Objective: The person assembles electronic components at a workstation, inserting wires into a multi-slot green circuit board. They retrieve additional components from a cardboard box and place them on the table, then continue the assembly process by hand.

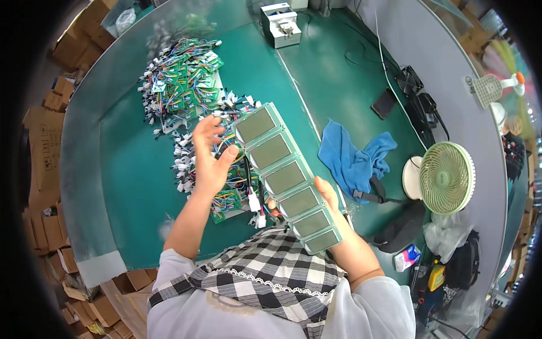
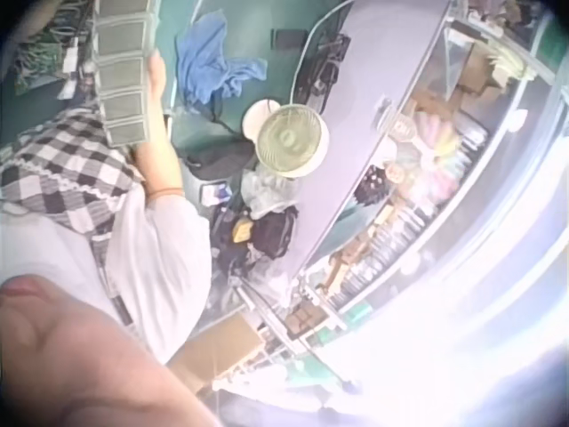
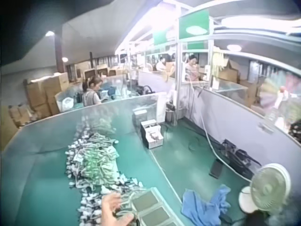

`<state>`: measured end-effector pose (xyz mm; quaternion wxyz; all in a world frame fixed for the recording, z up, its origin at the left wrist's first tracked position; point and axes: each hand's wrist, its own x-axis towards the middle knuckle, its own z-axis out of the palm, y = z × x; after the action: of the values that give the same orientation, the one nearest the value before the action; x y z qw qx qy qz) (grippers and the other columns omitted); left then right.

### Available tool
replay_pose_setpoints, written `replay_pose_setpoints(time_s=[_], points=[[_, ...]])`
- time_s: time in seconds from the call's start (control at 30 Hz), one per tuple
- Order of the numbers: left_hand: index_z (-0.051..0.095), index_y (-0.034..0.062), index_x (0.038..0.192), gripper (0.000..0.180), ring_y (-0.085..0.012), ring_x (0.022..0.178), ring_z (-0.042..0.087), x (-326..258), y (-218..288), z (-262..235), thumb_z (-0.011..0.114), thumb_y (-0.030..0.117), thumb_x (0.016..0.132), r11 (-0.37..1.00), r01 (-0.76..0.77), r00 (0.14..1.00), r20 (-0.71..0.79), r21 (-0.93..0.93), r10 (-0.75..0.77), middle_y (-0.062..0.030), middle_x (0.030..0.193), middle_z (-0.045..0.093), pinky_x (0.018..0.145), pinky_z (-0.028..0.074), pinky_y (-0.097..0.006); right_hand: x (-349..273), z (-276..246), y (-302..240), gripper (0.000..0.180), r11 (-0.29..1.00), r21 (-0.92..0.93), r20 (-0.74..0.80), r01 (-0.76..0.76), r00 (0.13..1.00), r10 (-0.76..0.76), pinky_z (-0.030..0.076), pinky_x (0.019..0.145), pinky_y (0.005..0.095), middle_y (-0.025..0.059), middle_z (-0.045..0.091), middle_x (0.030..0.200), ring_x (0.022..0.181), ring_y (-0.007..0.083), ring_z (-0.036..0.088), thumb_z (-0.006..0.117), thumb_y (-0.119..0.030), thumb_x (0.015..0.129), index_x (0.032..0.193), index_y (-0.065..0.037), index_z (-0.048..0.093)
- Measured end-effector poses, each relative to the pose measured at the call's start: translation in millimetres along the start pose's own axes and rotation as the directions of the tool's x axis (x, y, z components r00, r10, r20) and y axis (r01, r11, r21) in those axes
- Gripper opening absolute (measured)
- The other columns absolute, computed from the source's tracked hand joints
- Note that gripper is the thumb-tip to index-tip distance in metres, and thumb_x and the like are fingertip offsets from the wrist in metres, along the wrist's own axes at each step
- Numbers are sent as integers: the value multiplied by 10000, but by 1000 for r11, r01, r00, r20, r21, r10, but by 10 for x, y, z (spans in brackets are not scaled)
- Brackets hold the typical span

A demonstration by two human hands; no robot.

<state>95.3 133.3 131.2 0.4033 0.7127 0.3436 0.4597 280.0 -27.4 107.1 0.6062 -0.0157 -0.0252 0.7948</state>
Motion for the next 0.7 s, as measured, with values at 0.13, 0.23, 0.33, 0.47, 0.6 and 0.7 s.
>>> replay_pose_setpoints(time_s=[0.13,0.23,0.33,0.47,0.6,0.7], points=[[639,129,951,451,-298,1106,515,225,206,-60,795,469,699,788,-579,766,470,210,439,-55,1127,561,965,395,-432,-117,41,-23,728,999,12,-70,-40,997,41,529,715,489,223,484,1348,1057,480,553,611,-489,893,1429,-33,424],[619,141,879,449,-244,1046,532,294,353,16,779,471,619,703,-692,555,742,161,376,-10,996,555,945,392,-417,-178,68,24,692,998,41,-175,-48,983,54,492,623,398,203,527,1260,952,418,573,596,-514,889,1410,-81,455],[608,142,844,437,-225,991,539,329,339,92,770,484,624,718,-688,441,846,104,300,5,898,538,900,402,-402,-239,15,29,687,998,-42,-150,-56,988,49,483,599,386,200,537,1255,934,411,581,578,-523,894,1409,-84,454],[573,133,781,425,-199,814,531,423,413,169,752,497,654,715,-698,300,927,51,227,10,773,510,781,412,-352,-303,18,36,699,998,-47,-196,-35,980,26,549,558,408,237,563,1202,911,433,622,543,-521,907,1392,-28,443],[564,118,757,364,-201,793,543,432,399,218,733,440,738,708,-706,241,941,2,238,-4,743,526,745,425,-350,-346,45,53,703,993,-117,-268,-21,963,-11,579,555,409,257,597,1125,872,421,653,535,-500,914,1371,24,437],[568,112,803,316,-213,802,548,409,383,286,714,393,784,668,-744,205,946,-16,251,-13,772,545,743,430,-366,-404,106,18,694,976,-216,-295,-6,954,-59,588,593,386,254,619,1060,864,380,671,535,-492,914,1349,42,452]])
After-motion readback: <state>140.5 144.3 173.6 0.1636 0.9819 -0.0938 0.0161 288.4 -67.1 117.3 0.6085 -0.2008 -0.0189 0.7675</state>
